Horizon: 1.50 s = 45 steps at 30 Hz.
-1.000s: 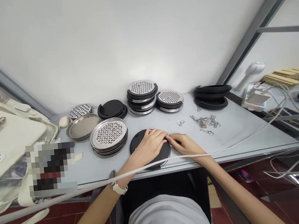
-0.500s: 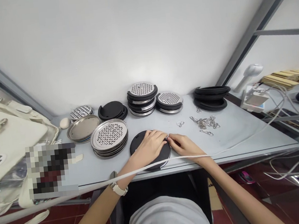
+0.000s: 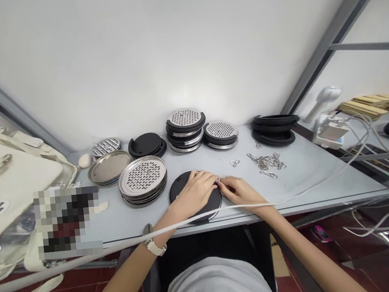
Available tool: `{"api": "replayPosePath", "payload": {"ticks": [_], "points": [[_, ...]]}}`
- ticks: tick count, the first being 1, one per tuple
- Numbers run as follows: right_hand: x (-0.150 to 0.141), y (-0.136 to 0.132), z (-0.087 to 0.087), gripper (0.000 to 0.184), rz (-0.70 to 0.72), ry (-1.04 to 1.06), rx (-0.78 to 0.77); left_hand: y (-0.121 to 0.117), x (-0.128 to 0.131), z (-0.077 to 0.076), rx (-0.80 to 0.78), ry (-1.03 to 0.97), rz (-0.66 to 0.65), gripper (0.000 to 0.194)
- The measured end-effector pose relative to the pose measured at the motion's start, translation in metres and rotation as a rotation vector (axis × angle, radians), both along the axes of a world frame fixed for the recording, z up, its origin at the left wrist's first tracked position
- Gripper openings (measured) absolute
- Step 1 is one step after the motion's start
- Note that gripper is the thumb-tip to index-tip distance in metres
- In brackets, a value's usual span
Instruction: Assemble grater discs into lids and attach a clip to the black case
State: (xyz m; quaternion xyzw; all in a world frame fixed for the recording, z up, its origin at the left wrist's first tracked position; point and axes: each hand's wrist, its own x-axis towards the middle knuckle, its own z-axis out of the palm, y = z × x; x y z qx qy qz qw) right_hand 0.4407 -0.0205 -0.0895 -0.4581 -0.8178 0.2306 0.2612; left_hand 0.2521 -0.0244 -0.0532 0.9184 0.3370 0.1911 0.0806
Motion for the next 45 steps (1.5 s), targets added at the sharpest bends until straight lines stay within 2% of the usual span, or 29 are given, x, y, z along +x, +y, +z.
{"api": "replayPosePath", "payload": {"ticks": [6, 15, 27, 34, 45], "points": [[-0.0012, -0.0015, 0.0038, 0.025, -0.003, 0.033, -0.025, -0.0002, -0.0004, -0.0003, -0.018, -0.024, -0.013, 0.024], [-0.0004, -0.0007, 0.0022, 0.025, 0.002, 0.034, -0.028, -0.0004, -0.0011, -0.0011, -0.064, -0.073, -0.038, 0.023], [0.0000, -0.0010, 0.0022, 0.024, -0.010, 0.026, -0.033, 0.0006, -0.0009, -0.0064, -0.091, -0.121, 0.023, 0.034], [-0.0004, -0.0015, 0.0033, 0.023, -0.022, 0.031, -0.058, -0.0010, 0.0001, -0.0037, -0.108, -0.105, 0.038, 0.023], [-0.0003, -0.0006, 0.0012, 0.021, -0.017, 0.019, -0.025, -0.0002, 0.0005, -0.0044, -0.108, -0.107, 0.032, 0.021]]}}
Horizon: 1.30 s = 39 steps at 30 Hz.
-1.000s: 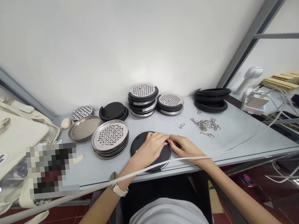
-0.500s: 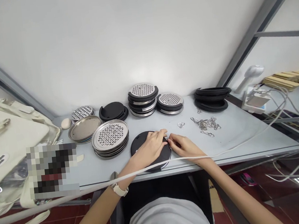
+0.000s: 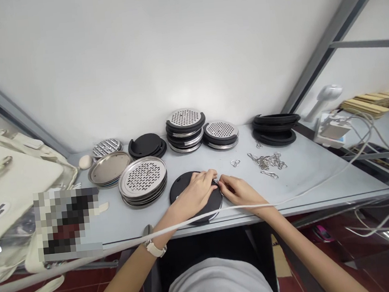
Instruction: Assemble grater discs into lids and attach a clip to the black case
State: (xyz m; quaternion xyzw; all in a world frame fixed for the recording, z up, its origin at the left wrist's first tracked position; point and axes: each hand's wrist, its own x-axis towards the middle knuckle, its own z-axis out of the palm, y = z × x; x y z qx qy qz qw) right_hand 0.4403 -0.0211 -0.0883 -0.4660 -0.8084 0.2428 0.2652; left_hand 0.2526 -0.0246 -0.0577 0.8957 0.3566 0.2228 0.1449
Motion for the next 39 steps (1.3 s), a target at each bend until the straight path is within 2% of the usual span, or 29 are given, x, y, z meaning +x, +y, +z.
{"api": "replayPosePath", "payload": {"ticks": [12, 23, 29, 39], "points": [[-0.0007, 0.0010, -0.0033, 0.021, -0.030, -0.047, 0.015, 0.0001, -0.0006, -0.0004, -0.006, -0.010, 0.008, 0.021], [0.0006, -0.0004, 0.0025, 0.026, 0.027, 0.014, -0.010, -0.0007, 0.0008, 0.0051, 0.000, 0.034, -0.003, 0.019], [0.0004, -0.0004, 0.0004, 0.023, -0.008, 0.045, -0.032, -0.0002, -0.0001, 0.0018, -0.005, 0.025, -0.001, 0.022], [0.0000, 0.0001, -0.0001, 0.020, -0.018, 0.033, -0.037, -0.0017, 0.0003, 0.0040, 0.109, 0.081, 0.007, 0.029]]}}
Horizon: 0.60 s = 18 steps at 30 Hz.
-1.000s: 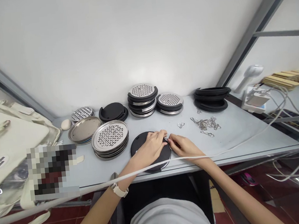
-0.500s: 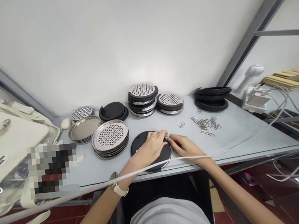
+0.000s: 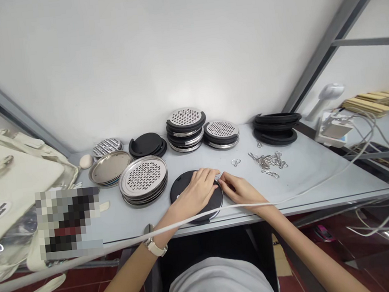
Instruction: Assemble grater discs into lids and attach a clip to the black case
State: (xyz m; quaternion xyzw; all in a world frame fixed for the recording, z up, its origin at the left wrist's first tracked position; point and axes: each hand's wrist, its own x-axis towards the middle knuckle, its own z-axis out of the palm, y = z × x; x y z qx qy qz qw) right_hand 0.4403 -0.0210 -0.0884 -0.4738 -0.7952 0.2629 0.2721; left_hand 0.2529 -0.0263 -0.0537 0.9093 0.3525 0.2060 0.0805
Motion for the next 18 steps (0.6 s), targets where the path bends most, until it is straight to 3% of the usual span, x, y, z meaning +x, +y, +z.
{"api": "replayPosePath", "payload": {"ticks": [18], "points": [[0.0005, 0.0007, 0.0020, 0.021, 0.050, -0.062, 0.029, -0.0029, 0.0011, 0.0024, -0.017, 0.053, -0.003, 0.029]]}}
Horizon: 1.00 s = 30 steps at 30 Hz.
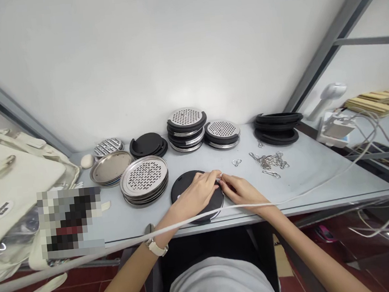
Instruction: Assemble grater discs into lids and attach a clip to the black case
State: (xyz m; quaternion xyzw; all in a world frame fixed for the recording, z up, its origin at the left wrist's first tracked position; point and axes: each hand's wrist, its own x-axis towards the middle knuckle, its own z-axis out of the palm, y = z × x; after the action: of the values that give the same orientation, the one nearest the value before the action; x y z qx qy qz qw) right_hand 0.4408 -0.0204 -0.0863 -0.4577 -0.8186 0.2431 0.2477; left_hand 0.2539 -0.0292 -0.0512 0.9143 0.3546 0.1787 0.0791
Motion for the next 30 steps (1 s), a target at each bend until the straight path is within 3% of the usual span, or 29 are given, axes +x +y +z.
{"api": "replayPosePath", "payload": {"ticks": [7, 30], "points": [[0.0001, -0.0017, 0.0012, 0.017, -0.007, 0.003, 0.015, 0.0004, 0.0001, -0.0003, -0.019, -0.015, -0.001, 0.029], [0.0010, 0.0002, -0.0026, 0.030, 0.009, -0.060, 0.053, -0.0001, -0.0004, -0.0003, -0.021, -0.029, -0.005, 0.031]]}}
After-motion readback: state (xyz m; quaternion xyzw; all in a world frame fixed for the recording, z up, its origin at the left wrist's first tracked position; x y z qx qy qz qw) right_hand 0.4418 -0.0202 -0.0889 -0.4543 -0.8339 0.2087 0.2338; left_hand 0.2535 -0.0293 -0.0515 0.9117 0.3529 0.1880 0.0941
